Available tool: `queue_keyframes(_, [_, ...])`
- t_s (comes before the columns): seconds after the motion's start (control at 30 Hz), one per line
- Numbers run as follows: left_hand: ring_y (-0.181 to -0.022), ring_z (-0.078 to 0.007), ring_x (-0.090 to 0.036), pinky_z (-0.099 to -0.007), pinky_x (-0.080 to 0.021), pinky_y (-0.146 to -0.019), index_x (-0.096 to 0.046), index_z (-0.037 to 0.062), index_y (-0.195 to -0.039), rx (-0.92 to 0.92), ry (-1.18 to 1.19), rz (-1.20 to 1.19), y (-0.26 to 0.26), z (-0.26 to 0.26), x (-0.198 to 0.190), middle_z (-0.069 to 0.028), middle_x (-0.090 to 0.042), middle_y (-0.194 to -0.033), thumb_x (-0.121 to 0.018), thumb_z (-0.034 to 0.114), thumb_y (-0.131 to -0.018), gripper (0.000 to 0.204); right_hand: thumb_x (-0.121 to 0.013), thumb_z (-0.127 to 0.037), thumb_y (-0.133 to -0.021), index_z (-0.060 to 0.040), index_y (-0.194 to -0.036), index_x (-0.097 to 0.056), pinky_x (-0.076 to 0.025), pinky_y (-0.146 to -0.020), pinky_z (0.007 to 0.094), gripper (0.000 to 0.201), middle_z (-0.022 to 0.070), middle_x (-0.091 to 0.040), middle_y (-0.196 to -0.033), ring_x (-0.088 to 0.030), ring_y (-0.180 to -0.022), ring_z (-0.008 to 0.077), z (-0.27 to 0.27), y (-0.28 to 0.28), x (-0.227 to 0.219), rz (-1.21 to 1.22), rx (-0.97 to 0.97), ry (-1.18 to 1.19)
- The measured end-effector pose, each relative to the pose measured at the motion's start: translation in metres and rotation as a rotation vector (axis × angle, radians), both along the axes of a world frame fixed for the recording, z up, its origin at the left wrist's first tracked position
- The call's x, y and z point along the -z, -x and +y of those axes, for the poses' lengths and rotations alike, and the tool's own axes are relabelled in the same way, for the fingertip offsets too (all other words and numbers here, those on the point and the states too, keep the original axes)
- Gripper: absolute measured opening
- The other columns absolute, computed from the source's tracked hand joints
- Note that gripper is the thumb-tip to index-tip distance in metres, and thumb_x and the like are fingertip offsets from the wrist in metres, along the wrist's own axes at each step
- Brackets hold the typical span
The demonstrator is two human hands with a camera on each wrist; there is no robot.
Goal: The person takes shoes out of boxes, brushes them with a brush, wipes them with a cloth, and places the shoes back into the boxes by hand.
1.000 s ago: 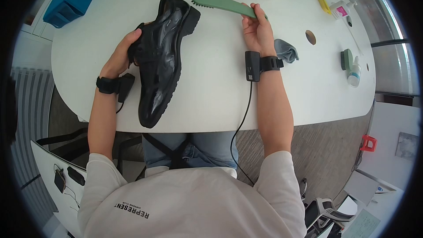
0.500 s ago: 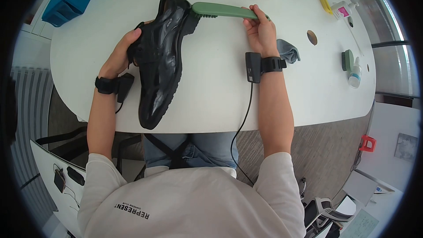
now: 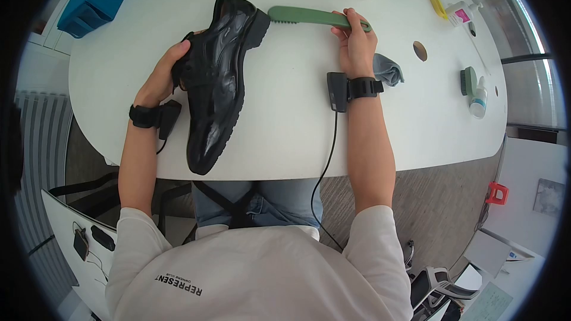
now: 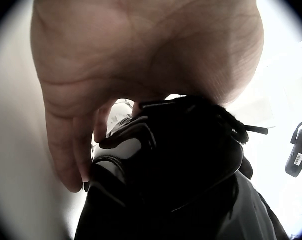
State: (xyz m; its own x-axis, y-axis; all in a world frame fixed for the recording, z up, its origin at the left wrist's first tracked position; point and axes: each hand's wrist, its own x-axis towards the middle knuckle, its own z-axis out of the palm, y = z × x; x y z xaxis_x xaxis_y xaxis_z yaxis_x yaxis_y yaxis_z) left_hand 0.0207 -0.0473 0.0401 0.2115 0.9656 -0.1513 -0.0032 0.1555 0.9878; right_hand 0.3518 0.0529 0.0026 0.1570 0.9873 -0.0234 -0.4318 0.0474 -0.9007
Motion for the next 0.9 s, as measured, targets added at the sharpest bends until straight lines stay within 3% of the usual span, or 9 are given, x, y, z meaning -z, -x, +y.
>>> queue_keyframes(0.13, [-0.075,-0.0045,-0.054,-0.0188,-0.041,-0.057,-0.052,0.0022,-0.129,0.068,0.011,0.005,0.006,0.003,0.003,0.0008,-0.061,-0.09,-0.044,0.052,-0.092,0.062,-0.058,-0.015,-0.093,0.0034,-0.103,-0.054,-0.056,-0.063,0.0216,0.021,0.0168,-0.064,-0.101,-0.065,-0.081,0.018,0.003,0.001,0.0,0.189,0.001,0.008])
queue_keyframes(0.2, [-0.074,-0.0044,-0.054,-0.0192,-0.041,-0.056,-0.051,0.0019,-0.129,0.032,-0.007,0.005,0.002,0.0,0.0,0.0012,-0.061,-0.09,-0.044,0.052,-0.092,0.063,-0.057,-0.017,-0.094,0.0006,-0.101,-0.055,-0.055,-0.064,0.0204,0.019,0.0157,-0.065,-0.101,-0.065,-0.082,0.0166,0.003,0.002,0.001,0.331,-0.134,0.018])
queue_keyframes(0.33, [-0.073,-0.0044,-0.054,-0.0191,-0.041,-0.056,-0.051,0.0015,-0.13,0.026,0.018,0.004,0.001,0.0,0.0,0.0015,-0.061,-0.088,-0.044,0.052,-0.092,0.064,-0.057,-0.018,-0.094,-0.0013,-0.098,-0.056,-0.055,-0.063,0.0213,0.017,0.0156,-0.065,-0.099,-0.065,-0.078,0.0164,-0.006,0.013,-0.007,0.246,-0.247,0.025])
queue_keyframes(0.53, [-0.077,-0.0051,-0.054,-0.0191,-0.041,-0.058,-0.049,0.0014,-0.131,0.081,-0.004,-0.002,0.004,0.002,0.004,0.0005,-0.061,-0.092,-0.045,0.053,-0.091,0.065,-0.057,-0.018,-0.094,-0.0005,-0.097,-0.054,-0.052,-0.06,0.0258,0.018,0.016,-0.066,-0.091,-0.065,-0.071,0.0187,0.004,-0.006,0.008,0.197,-0.112,0.092])
queue_keyframes(0.6, [-0.077,-0.0049,-0.055,-0.0195,-0.041,-0.056,-0.049,0.0016,-0.132,-0.033,-0.017,-0.02,-0.002,0.0,0.001,0.0009,-0.061,-0.093,-0.045,0.052,-0.092,0.065,-0.056,-0.017,-0.094,0.0004,-0.098,-0.053,-0.053,-0.06,0.0268,0.018,0.0167,-0.065,-0.091,-0.065,-0.074,0.0197,0.004,-0.007,0.005,0.095,-0.018,0.034])
queue_keyframes(0.7, [-0.078,-0.0049,-0.055,-0.0196,-0.041,-0.055,-0.048,0.0016,-0.133,0.019,0.005,-0.003,0.001,0.002,0.002,0.0012,-0.062,-0.094,-0.044,0.053,-0.092,0.066,-0.056,-0.017,-0.095,0.0009,-0.098,-0.053,-0.053,-0.061,0.0267,0.018,0.0177,-0.065,-0.091,-0.065,-0.077,0.0198,-0.001,0.001,0.001,-0.063,0.105,-0.018])
queue_keyframes(0.83, [-0.077,-0.0046,-0.054,-0.0195,-0.041,-0.055,-0.048,0.0015,-0.133,0.015,0.01,0.012,0.002,0.001,0.0,0.0009,-0.061,-0.093,-0.044,0.053,-0.092,0.066,-0.056,-0.017,-0.095,0.0012,-0.097,-0.053,-0.054,-0.061,0.0251,0.019,0.0177,-0.064,-0.094,-0.065,-0.079,0.0187,0.002,0.001,-0.001,0.025,0.046,-0.011])
queue_keyframes(0.9, [-0.077,-0.0042,-0.054,-0.0196,-0.041,-0.055,-0.048,0.0014,-0.133,0.074,-0.003,-0.005,0.006,0.004,0.005,0.0006,-0.061,-0.093,-0.045,0.053,-0.091,0.067,-0.056,-0.018,-0.095,0.0005,-0.095,-0.054,-0.055,-0.06,0.0229,0.019,0.0159,-0.065,-0.095,-0.065,-0.08,0.0171,0.003,0.002,0.0,0.205,0.005,0.005])
